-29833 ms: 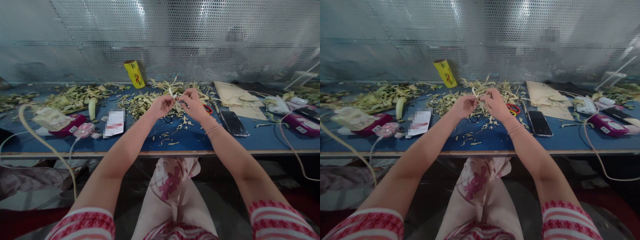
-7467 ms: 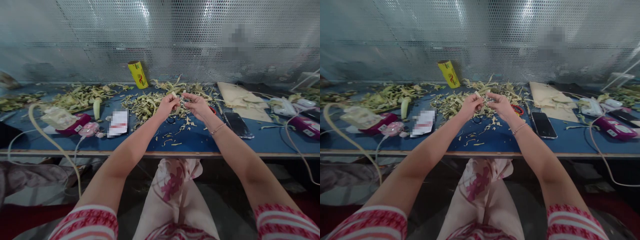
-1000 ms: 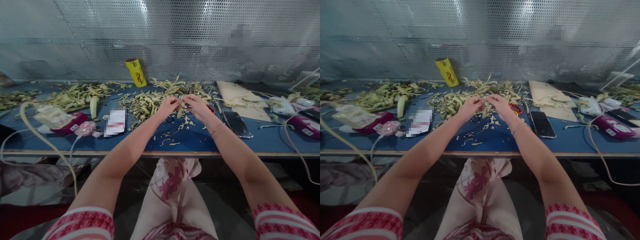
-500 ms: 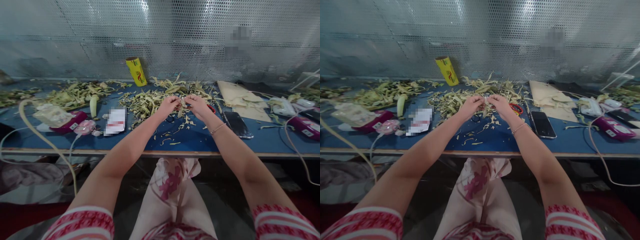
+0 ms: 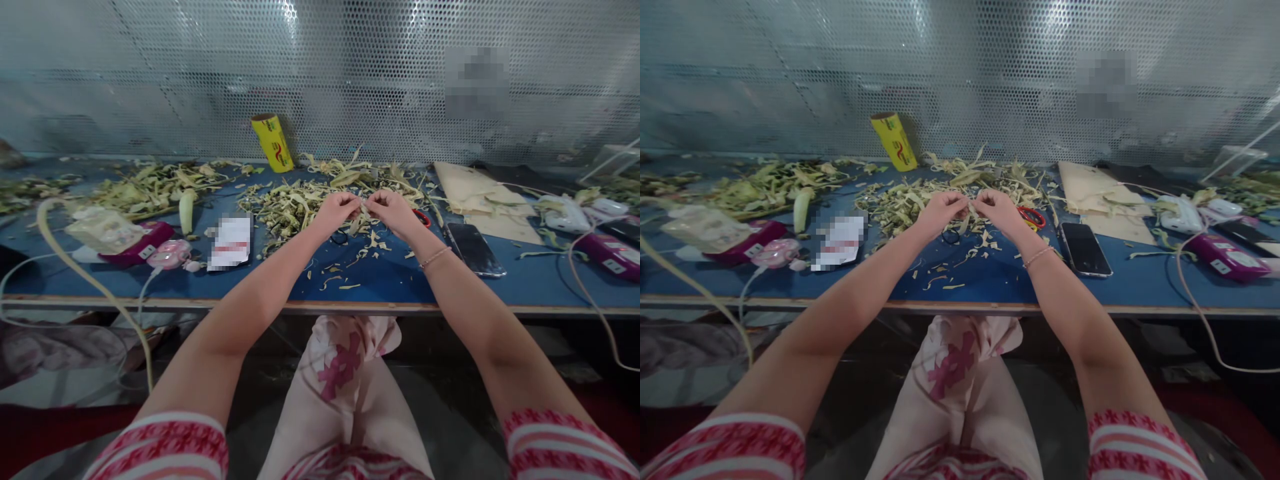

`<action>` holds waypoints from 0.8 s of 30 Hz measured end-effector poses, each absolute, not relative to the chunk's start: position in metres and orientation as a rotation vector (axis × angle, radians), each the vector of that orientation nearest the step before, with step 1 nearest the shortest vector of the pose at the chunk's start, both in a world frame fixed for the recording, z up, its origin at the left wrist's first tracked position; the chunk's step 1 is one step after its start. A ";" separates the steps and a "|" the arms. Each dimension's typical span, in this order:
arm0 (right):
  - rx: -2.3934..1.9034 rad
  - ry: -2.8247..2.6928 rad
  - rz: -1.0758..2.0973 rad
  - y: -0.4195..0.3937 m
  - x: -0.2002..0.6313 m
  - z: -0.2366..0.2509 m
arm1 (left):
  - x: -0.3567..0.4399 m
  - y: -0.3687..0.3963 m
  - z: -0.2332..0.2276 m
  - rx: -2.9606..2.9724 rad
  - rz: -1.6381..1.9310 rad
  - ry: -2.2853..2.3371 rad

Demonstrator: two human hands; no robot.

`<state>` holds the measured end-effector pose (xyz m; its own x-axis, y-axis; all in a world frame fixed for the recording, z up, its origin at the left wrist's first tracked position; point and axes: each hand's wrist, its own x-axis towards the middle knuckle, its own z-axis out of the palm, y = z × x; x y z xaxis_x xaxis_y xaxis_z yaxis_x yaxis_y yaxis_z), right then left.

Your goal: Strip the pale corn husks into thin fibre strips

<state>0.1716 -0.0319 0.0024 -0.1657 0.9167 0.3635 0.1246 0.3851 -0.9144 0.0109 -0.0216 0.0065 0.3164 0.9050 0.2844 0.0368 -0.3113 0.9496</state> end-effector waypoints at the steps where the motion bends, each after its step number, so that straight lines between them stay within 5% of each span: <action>1: -0.953 -1.582 0.929 -0.032 0.172 0.002 | 0.011 -0.023 0.008 1.644 1.138 0.869; 24: -0.946 -1.652 0.840 -0.032 0.173 0.005 | 0.013 -0.027 0.009 1.667 1.147 0.845</action>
<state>0.1727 -0.0323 0.0046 -0.1810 0.8896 0.4194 0.1851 0.4497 -0.8738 0.0128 -0.0268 0.0088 0.3319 0.8889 0.3157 0.0386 -0.3472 0.9370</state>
